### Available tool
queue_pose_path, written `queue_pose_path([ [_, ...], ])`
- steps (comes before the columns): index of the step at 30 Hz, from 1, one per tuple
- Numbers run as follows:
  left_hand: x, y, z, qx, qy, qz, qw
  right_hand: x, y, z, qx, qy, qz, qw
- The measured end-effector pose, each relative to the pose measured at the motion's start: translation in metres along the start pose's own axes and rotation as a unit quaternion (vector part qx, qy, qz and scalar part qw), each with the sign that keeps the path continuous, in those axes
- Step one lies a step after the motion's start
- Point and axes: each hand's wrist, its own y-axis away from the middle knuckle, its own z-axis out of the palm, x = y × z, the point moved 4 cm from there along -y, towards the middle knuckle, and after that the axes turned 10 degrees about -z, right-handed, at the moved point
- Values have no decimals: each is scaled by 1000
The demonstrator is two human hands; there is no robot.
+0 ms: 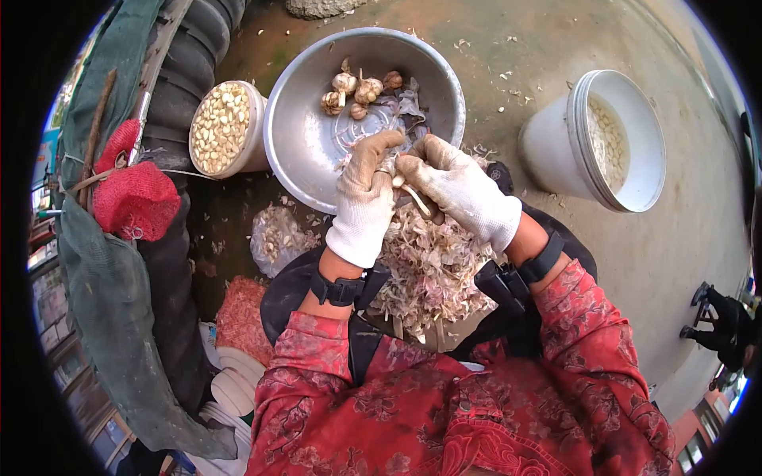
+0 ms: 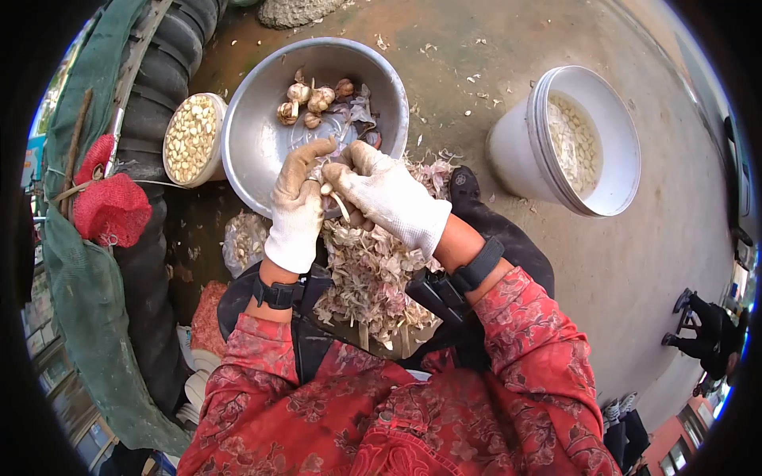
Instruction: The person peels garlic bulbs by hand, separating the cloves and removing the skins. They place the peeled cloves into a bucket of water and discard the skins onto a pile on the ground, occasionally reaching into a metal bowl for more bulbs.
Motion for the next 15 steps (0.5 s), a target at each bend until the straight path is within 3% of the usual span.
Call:
queue_pose_path([
  [4,-2,-1,-4,-4,-10,-62,998,0,-1,0,-6,0,1,1000],
  [6,0,1,-2,-66,103,-101,987,4,-2,-1,-2,-15,17,1000],
  [9,3,3,1,-67,205,-132,968,9,-5,-4,18,-49,27,998],
  [10,2,0,-3,-72,138,-125,980,10,-5,-6,16,-92,34,995],
  [15,1,1,-7,-148,189,-99,966,10,-6,-7,25,-170,62,983],
])
